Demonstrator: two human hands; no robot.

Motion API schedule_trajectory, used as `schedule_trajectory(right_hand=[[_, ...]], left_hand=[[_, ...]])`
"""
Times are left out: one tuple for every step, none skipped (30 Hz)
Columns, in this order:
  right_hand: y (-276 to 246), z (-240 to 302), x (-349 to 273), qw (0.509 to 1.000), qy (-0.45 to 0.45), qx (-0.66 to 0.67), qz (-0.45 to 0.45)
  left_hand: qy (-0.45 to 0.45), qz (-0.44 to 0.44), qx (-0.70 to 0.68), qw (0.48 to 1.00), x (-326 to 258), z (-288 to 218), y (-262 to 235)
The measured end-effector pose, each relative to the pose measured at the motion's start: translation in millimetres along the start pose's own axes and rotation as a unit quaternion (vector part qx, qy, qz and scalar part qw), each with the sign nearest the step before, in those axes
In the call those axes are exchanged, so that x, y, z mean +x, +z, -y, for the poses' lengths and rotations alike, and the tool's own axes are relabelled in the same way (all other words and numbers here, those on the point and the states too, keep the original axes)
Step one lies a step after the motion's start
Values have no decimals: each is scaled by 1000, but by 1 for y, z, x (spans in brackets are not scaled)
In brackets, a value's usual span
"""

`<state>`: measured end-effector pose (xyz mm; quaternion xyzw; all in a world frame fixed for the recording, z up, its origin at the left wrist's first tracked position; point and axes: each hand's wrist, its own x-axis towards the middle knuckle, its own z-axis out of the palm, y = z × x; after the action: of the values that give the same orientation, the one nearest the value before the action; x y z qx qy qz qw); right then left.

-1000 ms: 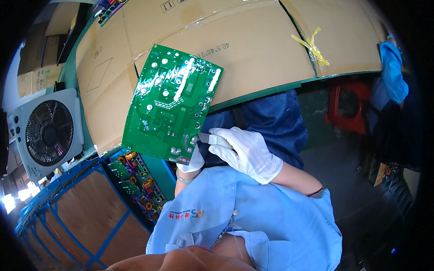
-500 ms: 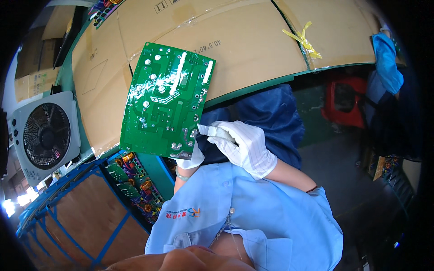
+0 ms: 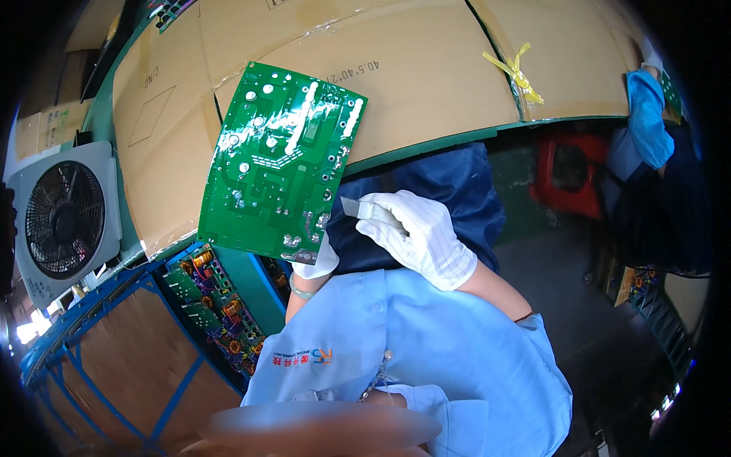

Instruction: The person puts on white gloves and picks up a green circuit board from a tray. They use a small metal scraper to clean the back surface of the board, removing white residue. The person then places the board back into the tray and repeats the process with another board.

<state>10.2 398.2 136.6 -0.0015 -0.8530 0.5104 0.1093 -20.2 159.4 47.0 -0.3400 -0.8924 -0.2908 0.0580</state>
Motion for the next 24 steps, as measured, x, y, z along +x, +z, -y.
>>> schedule_trajectory(right_hand=[[4,0,2,1000,-4,14,7],[2,0,3,1000,-6,18,16],[-2,-1,4,1000,-7,14,26],[-6,-4,5,1000,-22,-2,14],[-11,-9,5,999,-34,-15,2],[-21,-11,7,999,-28,-45,-4],[-35,-15,5,996,-1,-87,-31],[-37,-20,10,997,-12,-63,-47],[-42,-25,10,995,0,-50,-86],[-49,-24,8,992,50,-22,-114],[-63,-15,12,991,93,-62,-77],[-62,-18,18,992,42,-73,-89],[-60,-22,24,991,-9,-83,-101],[-64,-26,24,989,-17,-124,-78],[-59,-32,28,978,-94,-155,-100],[-57,-30,33,979,-94,-162,-81],[-54,-25,38,980,-99,-163,-63],[-53,-14,42,988,-54,-136,-41],[-50,-7,48,994,-10,-108,-18],[-43,-7,53,996,-34,-64,-46],[-38,-9,56,998,-27,-32,-42],[-37,-4,60,999,18,-4,-30],[-34,0,63,998,64,19,-17],[-28,1,69,997,51,19,-54]], left_hand=[[9,1,14,1000,2,0,-3],[6,12,36,999,-2,1,-5],[6,27,68,997,-10,3,-5],[10,50,102,994,-17,4,-1],[13,72,142,987,-27,5,4],[3,79,161,984,-36,7,9],[2,85,137,987,-29,15,19],[-63,63,117,989,-41,13,19],[-166,-5,-44,985,-36,20,23],[-241,-107,-214,941,-31,25,31],[-345,-134,-378,849,-29,23,29],[-435,-205,-512,712,-17,13,19],[-463,-225,-552,656,-5,10,1],[-469,-227,-576,630,12,13,-5],[-475,-243,-594,602,24,14,-13],[-464,-261,-593,605,28,21,-14],[-452,-282,-586,611,29,31,-16],[-439,-299,-580,617,30,42,-17],[-426,-314,-571,627,29,53,-22],[-399,-269,-460,746,25,67,-19],[-368,-246,-514,735,31,68,-22],[-339,-224,-561,721,35,68,-27],[-321,-232,-642,656,49,55,-38],[-306,-237,-715,582,66,40,-51]])
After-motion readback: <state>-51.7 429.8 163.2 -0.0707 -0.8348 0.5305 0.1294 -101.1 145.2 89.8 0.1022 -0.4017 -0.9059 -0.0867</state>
